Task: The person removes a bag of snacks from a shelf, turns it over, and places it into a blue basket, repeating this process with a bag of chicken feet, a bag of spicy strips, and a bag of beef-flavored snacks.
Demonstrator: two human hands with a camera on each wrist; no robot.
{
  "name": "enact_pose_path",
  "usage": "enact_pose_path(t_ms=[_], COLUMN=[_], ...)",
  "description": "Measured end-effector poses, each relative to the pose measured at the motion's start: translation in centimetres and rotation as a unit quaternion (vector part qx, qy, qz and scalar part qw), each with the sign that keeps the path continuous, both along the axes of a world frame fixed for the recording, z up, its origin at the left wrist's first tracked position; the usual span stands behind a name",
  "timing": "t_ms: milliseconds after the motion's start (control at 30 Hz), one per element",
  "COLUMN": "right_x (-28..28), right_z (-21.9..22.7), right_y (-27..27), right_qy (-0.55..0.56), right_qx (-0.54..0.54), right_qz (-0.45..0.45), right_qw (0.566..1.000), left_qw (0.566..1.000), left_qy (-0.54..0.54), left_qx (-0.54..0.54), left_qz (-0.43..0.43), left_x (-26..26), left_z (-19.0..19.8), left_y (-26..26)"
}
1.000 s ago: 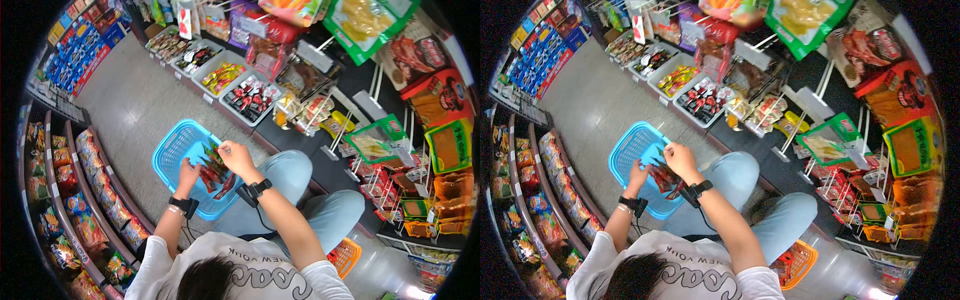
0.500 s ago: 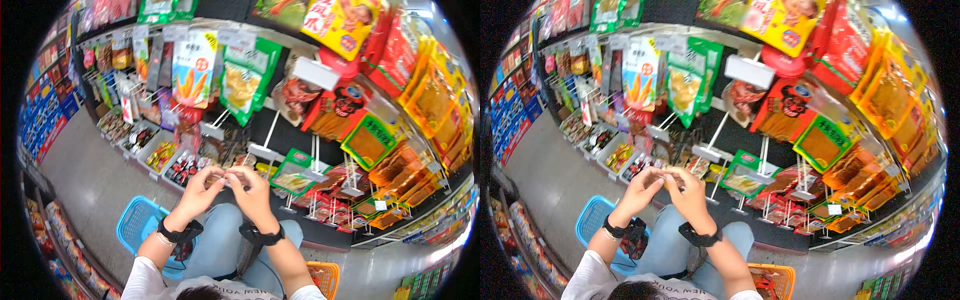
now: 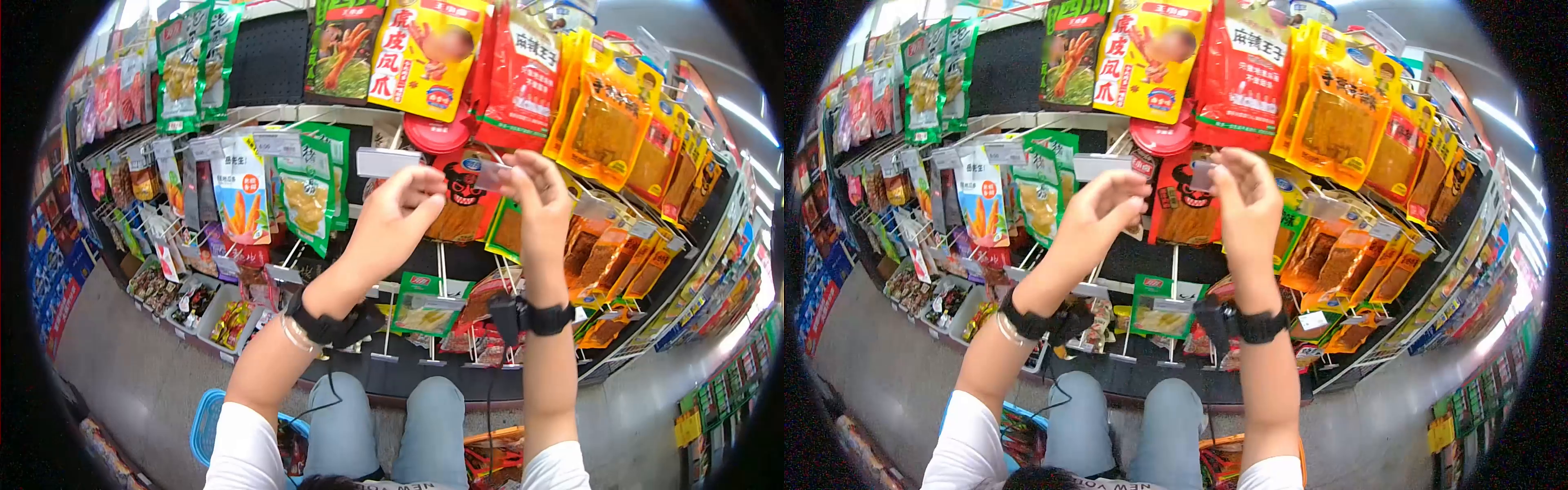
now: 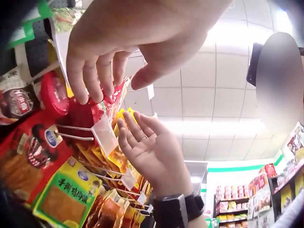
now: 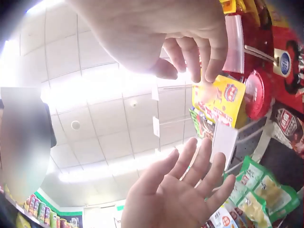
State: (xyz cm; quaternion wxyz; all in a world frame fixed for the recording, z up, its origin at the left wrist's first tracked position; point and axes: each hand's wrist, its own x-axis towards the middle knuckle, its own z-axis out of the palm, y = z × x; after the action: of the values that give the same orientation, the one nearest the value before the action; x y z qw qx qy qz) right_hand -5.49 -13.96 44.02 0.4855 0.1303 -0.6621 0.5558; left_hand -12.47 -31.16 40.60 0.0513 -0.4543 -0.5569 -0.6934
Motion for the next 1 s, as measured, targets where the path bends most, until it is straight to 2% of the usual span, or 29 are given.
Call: enact_pose_path(t_ms=[100, 200, 233, 267, 367, 467, 500, 600, 633, 733, 833, 933, 1000], right_x=[-0.4, -1.3, -1.6, -1.8, -2.9, -4.1, -4.4, -4.3, -5.0, -5.2, -5.2, -4.5, -3.8], right_z=[2.3, 3.6, 3.7, 3.7, 3.6, 3.1, 2.9, 2.7, 2.4, 2.1, 1.9, 1.9, 2.2], right_y=[3.6, 6.3, 7.2, 7.7, 9.2, 10.0, 10.0, 9.7, 10.5, 10.7, 10.8, 10.4, 9.8], right_qy=[-0.016, -0.039, -0.050, -0.059, -0.090, -0.106, -0.099, -0.133, -0.127, -0.121, -0.105, -0.082, -0.077], right_qx=[-0.012, -0.028, -0.016, -0.008, 0.020, 0.037, 0.046, 0.045, 0.087, 0.094, 0.104, 0.107, 0.102], right_qz=[-0.015, -0.047, -0.051, -0.055, -0.068, -0.082, -0.071, -0.036, -0.087, -0.090, -0.099, -0.100, -0.089], right_qw=[1.000, 0.998, 0.997, 0.997, 0.993, 0.990, 0.992, 0.989, 0.984, 0.984, 0.984, 0.986, 0.988], left_qw=[1.000, 0.996, 0.991, 0.990, 0.969, 0.960, 0.971, 0.973, 0.972, 0.981, 0.980, 0.956, 0.970], left_qy=[0.016, 0.053, 0.064, 0.053, 0.053, 0.119, 0.078, 0.079, 0.108, 0.093, 0.040, 0.078, 0.088], left_qx=[0.025, 0.050, 0.086, 0.048, 0.042, -0.010, -0.013, -0.040, -0.020, -0.061, -0.104, -0.125, -0.081], left_qz=[-0.001, 0.052, 0.079, 0.125, 0.236, 0.253, 0.224, 0.211, 0.209, 0.159, 0.164, 0.253, 0.213], left_x=[-1.0, -2.5, -3.0, -3.2, -5.4, -6.5, -7.0, -8.1, -8.5, -8.1, -6.2, -6.5, -6.9], left_z=[3.0, 5.3, 6.2, 6.8, 7.7, 8.2, 8.3, 8.3, 8.1, 8.5, 9.6, 10.2, 10.2], left_y=[3.1, 6.5, 7.5, 8.1, 10.6, 11.3, 11.6, 12.3, 12.6, 12.7, 12.3, 13.4, 14.0])
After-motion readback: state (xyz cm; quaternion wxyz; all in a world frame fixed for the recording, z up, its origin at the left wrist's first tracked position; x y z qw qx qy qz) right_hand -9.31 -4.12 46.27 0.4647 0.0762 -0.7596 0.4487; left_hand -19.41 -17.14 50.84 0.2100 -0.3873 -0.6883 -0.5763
